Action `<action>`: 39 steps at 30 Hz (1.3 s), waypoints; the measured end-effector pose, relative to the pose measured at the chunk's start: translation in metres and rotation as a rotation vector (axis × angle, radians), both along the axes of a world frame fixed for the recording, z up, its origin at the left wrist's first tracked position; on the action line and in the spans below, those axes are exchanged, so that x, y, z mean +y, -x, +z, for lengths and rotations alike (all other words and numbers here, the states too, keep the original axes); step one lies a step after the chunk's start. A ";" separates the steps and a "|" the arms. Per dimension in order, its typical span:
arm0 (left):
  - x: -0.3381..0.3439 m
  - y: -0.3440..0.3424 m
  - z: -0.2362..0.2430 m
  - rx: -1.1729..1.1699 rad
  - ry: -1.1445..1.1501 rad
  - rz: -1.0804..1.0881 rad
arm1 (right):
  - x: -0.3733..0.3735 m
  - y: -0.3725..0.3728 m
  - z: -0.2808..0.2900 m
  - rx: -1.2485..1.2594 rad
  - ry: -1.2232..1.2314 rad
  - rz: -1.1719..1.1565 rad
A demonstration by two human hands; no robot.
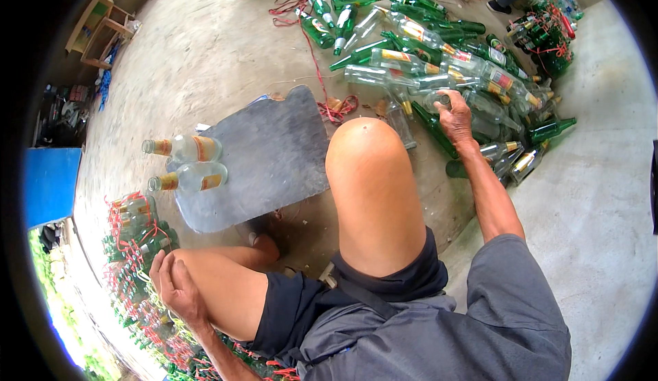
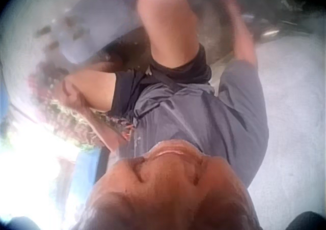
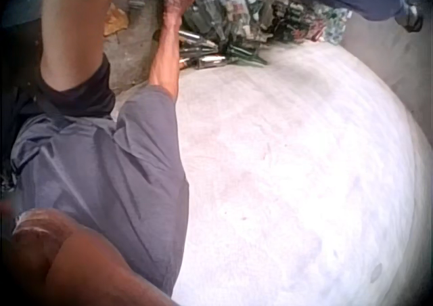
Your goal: The person sits on the floor and sorts green glass bottles by picking them up from a pile and placing them onto a small wooden board. They handle the bottles one by one, arranging them in rows on the board.
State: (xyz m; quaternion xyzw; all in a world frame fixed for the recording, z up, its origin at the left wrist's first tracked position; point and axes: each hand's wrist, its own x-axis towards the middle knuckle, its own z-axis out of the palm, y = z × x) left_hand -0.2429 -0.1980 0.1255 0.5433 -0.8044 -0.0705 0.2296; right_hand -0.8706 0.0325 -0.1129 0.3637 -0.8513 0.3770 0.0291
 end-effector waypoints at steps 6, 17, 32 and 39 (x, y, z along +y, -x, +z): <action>0.002 -0.005 -0.004 0.022 0.020 -0.010 | 0.003 -0.009 0.016 -0.073 0.076 -0.024; 0.010 -0.009 -0.001 0.041 0.058 -0.011 | -0.002 -0.019 0.055 -0.094 0.072 -0.038; 0.008 -0.013 0.005 0.018 0.166 0.034 | -0.101 -0.112 0.230 -0.001 0.087 0.253; 0.010 -0.011 0.005 0.026 0.159 0.064 | -0.168 -0.178 0.261 -0.209 0.180 0.701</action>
